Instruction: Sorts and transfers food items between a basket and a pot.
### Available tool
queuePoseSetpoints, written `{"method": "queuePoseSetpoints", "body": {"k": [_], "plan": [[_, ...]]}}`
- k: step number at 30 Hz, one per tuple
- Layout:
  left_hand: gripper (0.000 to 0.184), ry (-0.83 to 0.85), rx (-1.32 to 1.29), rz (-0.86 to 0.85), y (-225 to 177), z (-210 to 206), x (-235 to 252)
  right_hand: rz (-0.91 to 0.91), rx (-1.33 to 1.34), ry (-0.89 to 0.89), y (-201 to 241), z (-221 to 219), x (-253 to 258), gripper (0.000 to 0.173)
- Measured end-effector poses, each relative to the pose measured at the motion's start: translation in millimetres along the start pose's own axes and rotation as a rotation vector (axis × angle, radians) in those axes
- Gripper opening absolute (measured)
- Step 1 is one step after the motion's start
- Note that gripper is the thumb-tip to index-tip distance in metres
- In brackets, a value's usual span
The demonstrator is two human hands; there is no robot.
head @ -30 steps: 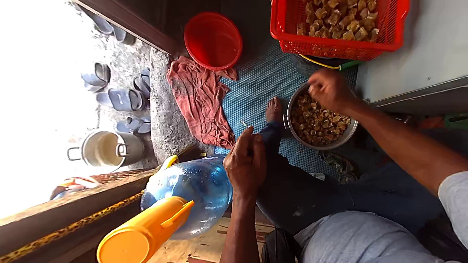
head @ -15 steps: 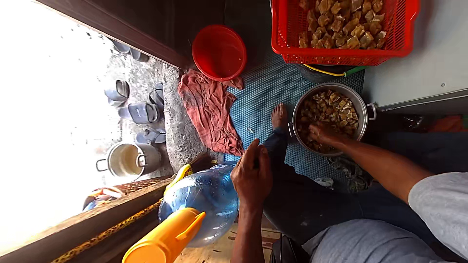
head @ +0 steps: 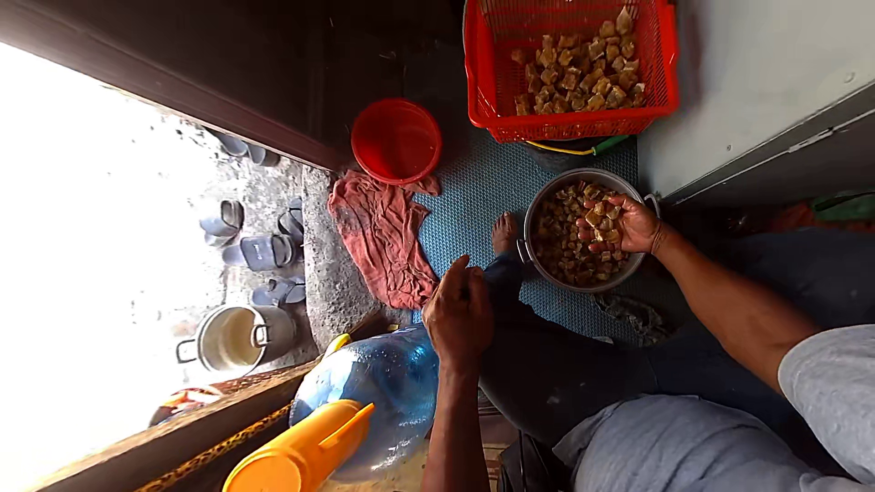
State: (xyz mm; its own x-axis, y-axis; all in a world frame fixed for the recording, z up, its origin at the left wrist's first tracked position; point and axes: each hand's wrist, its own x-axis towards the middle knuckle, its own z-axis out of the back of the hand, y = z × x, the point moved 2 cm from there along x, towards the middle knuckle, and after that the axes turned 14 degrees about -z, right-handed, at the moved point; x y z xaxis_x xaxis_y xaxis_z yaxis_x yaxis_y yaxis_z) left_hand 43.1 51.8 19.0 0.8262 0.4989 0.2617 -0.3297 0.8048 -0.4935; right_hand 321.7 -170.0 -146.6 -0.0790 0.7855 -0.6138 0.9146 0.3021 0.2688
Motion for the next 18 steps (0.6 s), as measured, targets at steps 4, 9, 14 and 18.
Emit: {"method": "queuePoseSetpoints", "body": {"k": [4,9,14,18], "plan": [[0.035,0.006,0.034,0.003,-2.8,1.8,-0.4,0.045,0.005,0.025,1.9,-18.6,-12.3,0.057],[0.036,-0.009,0.031,0.013,-2.4,0.9,0.4,0.106,0.029,0.147,4.8,-31.0,-18.4,0.050],[0.034,-0.055,0.021,-0.012,-1.9,-0.6,1.5,0.212,0.029,0.108,16.6,-60.4,-30.6,0.043],[0.036,-0.044,0.007,-0.003,0.5,-0.3,1.9,0.312,-0.020,0.123,37.7,-84.6,-41.0,0.048]]}}
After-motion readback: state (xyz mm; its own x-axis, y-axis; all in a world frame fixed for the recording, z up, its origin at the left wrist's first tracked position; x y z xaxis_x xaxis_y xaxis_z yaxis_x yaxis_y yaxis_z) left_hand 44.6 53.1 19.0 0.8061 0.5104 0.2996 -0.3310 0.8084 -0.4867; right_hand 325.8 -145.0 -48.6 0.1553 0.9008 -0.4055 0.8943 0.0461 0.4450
